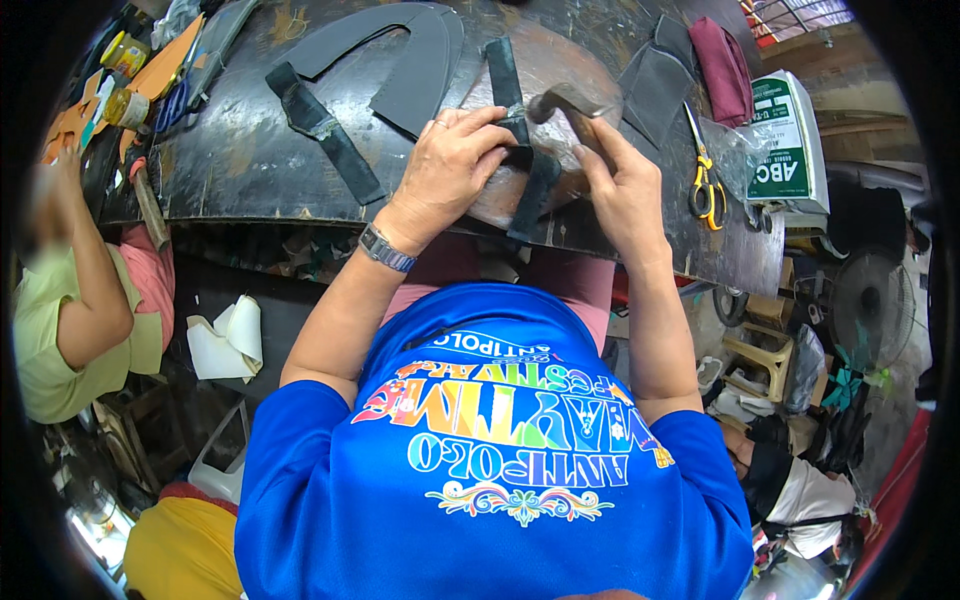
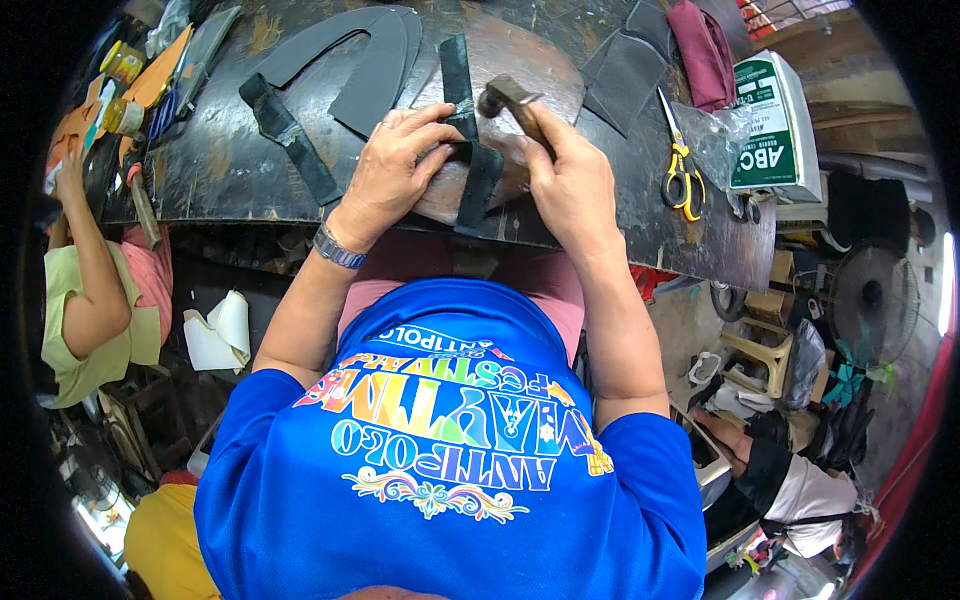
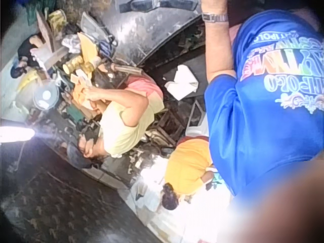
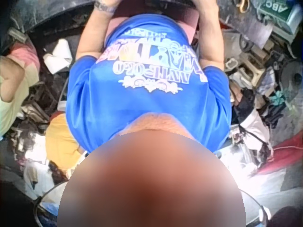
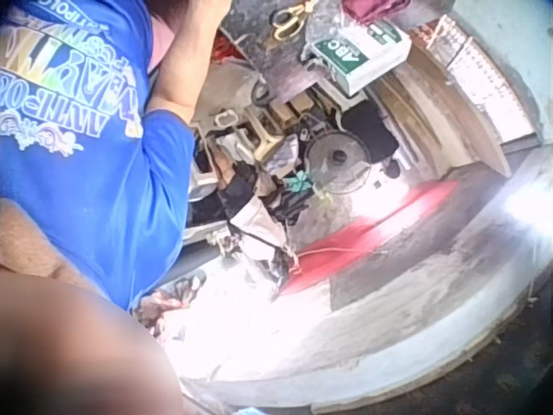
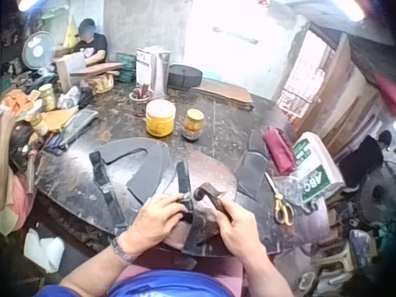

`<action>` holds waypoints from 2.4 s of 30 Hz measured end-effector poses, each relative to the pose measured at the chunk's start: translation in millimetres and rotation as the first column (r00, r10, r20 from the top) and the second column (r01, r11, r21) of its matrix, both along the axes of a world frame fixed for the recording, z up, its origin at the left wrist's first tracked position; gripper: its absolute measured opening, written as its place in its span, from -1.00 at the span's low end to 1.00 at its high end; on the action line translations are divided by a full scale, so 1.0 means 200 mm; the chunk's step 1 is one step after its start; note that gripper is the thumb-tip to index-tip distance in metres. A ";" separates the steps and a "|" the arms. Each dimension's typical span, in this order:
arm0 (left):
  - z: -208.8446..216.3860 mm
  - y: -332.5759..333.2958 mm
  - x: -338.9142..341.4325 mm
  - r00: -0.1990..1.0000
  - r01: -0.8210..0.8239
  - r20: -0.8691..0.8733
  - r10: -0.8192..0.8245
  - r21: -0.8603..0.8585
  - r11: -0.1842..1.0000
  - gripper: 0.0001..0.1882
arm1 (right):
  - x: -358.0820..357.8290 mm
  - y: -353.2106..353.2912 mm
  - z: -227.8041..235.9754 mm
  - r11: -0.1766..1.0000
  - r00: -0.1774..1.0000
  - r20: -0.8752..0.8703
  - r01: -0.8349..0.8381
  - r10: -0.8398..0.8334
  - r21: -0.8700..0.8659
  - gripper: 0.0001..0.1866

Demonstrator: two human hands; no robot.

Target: The person applies glue to a small black leather piece, then repeatedly picks up, folds, and aligns multiple black leather straps and cutouts on a workbench. They use a small pointed tool to press edges and a hammer to flatten seams. The person also handles a small white object and a pink pouch while continuing to assemble the leather components.

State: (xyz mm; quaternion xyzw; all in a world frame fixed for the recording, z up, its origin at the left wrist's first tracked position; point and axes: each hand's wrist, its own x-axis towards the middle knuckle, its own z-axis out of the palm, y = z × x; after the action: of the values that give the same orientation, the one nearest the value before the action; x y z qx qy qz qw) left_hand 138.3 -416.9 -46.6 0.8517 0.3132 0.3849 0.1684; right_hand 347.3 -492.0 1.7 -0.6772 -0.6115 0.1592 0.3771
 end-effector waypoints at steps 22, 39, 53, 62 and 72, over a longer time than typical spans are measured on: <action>-0.01 0.00 0.00 1.000 -0.006 -0.018 0.006 0.007 1.000 -0.82 | 0.00 0.00 -0.06 0.996 0.948 -0.318 -0.029 0.001 -0.083 -0.59; -0.02 0.00 0.01 1.000 -0.011 0.014 0.010 0.025 1.000 -0.84 | 0.02 0.00 -0.05 1.000 0.962 -0.274 0.004 -0.010 -0.022 -0.59; -0.03 0.00 0.01 1.000 -0.013 0.007 0.013 0.031 0.999 -0.83 | 0.01 -0.01 -0.07 0.996 0.970 -0.239 -0.051 0.033 -0.071 -0.57; -0.01 0.00 0.00 1.000 -0.004 -0.016 0.003 -0.012 1.000 -0.82 | -0.01 0.00 -0.03 0.996 0.987 -0.158 -0.049 0.036 -0.079 -0.62; 0.00 -0.01 0.00 0.999 -0.002 -0.038 0.002 -0.023 1.000 -0.83 | 0.00 0.08 0.18 0.976 0.895 0.396 -0.162 0.207 -0.145 -0.66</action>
State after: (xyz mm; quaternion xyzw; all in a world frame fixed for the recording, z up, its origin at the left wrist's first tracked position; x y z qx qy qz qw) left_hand 138.6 -418.2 -45.9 0.8566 0.3216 0.3652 0.1717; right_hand 346.7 -475.7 36.7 -0.6538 -0.7286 0.0821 0.1868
